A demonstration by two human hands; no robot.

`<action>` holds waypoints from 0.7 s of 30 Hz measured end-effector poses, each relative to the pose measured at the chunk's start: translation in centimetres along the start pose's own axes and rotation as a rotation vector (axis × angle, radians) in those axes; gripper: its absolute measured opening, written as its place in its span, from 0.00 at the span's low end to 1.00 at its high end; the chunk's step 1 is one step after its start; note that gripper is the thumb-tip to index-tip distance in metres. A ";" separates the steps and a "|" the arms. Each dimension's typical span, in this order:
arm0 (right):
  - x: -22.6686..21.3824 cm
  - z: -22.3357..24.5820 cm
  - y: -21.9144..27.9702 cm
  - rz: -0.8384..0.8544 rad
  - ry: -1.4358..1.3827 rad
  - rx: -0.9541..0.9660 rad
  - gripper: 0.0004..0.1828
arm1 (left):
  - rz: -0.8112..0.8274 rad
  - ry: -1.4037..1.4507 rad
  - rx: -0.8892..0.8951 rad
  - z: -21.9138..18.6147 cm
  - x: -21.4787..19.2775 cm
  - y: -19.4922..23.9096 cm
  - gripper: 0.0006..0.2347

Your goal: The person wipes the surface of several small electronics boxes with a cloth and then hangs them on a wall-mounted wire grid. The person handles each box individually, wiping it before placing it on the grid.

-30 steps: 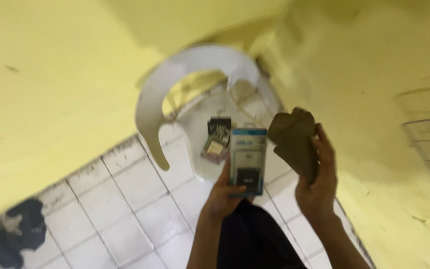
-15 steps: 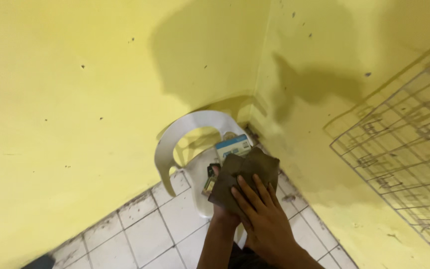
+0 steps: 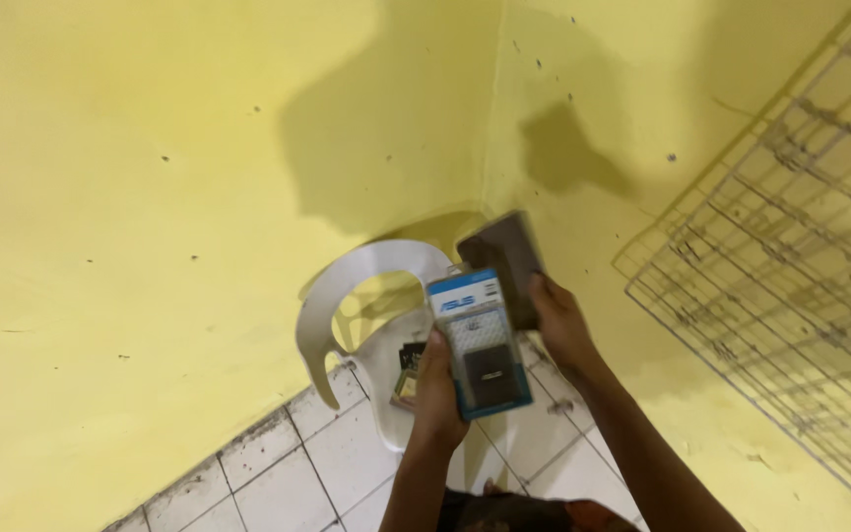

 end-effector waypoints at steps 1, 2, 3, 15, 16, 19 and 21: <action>-0.8 0.4 0.3 -0.054 -0.100 -0.111 0.25 | -0.093 -0.018 0.063 -1.3 -0.1 0.0 0.24; -0.2 0.2 0.9 -0.038 -0.079 -0.142 0.25 | -0.186 -0.035 0.125 -2.5 -0.2 -0.1 0.24; 0.6 -0.2 2.9 -0.018 -0.044 -0.154 0.23 | -0.245 -0.160 0.155 -2.9 0.0 0.1 0.25; 7.9 12.1 15.7 0.412 0.590 -0.739 0.38 | 0.495 0.241 0.334 -3.1 3.6 -0.1 0.24; 7.7 12.5 15.3 0.394 0.562 -0.720 0.39 | 0.427 0.115 0.353 -2.8 3.4 -0.4 0.24; 6.3 12.6 13.3 0.238 0.395 -0.717 0.36 | 0.215 -0.251 0.386 -0.7 2.6 -0.8 0.24; 5.5 12.0 11.2 0.148 0.340 -0.688 0.34 | 0.215 -0.243 0.304 1.2 2.2 -0.7 0.24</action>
Point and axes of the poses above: each hand's wrist, its own y-axis away from the middle knuckle, its own x-axis out of the palm, z = x × y, the point moved 6 cm from there along -y, towards the middle knuckle, and after that the axes turned 14 degrees about -x, right-handed, at the moved point
